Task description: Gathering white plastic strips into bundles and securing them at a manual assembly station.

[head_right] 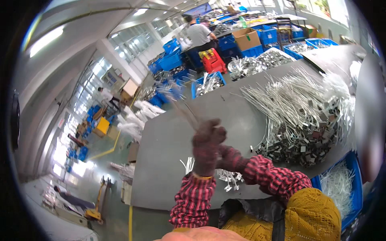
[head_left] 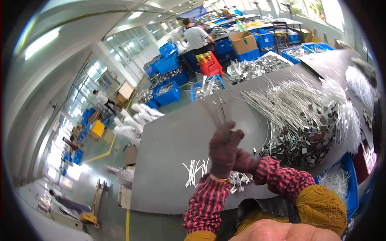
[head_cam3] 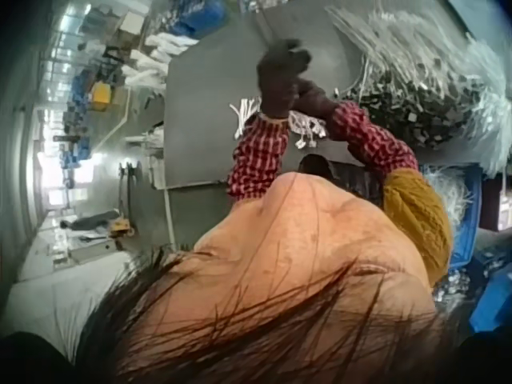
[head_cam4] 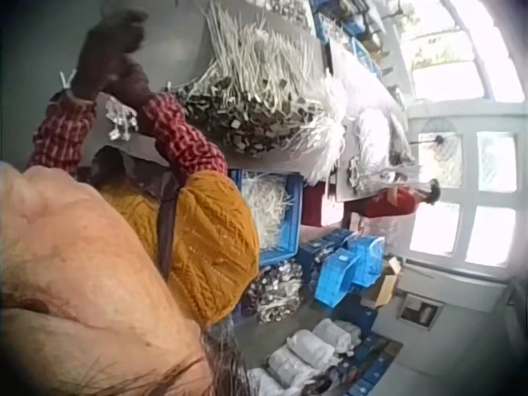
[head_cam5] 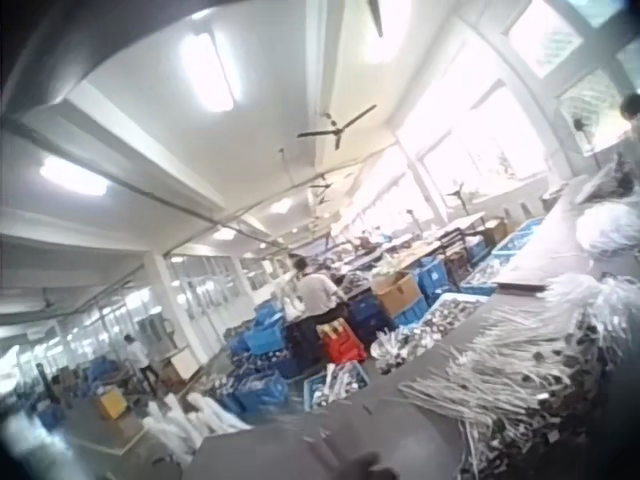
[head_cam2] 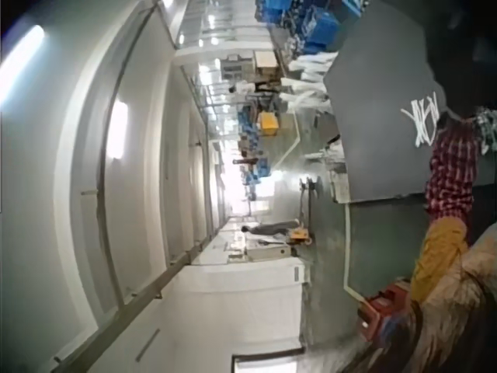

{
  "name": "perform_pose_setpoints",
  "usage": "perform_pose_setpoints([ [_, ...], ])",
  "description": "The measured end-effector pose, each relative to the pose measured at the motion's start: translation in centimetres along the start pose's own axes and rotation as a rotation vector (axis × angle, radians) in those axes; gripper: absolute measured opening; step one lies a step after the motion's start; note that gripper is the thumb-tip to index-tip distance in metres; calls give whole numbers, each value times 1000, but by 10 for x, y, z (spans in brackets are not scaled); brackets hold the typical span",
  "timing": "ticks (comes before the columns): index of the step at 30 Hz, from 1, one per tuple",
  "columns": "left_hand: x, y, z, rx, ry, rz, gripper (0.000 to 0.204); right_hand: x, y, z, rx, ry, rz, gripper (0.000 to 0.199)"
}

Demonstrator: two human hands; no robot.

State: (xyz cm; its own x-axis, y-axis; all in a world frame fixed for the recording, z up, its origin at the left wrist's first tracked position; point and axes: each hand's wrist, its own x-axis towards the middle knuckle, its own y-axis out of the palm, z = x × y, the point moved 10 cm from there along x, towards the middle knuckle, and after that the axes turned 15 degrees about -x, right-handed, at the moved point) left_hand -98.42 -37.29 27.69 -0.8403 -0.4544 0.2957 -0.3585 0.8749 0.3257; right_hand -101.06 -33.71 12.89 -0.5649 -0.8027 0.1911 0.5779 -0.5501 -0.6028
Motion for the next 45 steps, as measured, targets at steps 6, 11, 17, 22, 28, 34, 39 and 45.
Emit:
perform_pose_setpoints([
  [6,-3,-10,-30,-48,125,103,11,24,36,-25,-460,-56,-334,42],
  [11,-9,-13,21,-111,-23,172,20,9,60,-140,144,240,-162,50],
  [17,-14,-52,25,93,-45,140,30,-3,60,-33,-443,61,-174,54],
  [22,-3,-65,12,452,495,142,27,-30,21,14,-211,89,-185,61],
  [28,23,-65,20,-401,-72,322,35,-98,-75,-46,271,298,-526,46],
  [34,20,-69,16,-148,-34,106,13,-173,-39,-133,250,578,-483,41],
  [39,19,-60,22,-85,-26,67,15,-199,72,-170,-378,618,159,50],
  [45,20,-70,22,-54,-28,-64,15,-127,95,-146,-604,446,377,69],
])
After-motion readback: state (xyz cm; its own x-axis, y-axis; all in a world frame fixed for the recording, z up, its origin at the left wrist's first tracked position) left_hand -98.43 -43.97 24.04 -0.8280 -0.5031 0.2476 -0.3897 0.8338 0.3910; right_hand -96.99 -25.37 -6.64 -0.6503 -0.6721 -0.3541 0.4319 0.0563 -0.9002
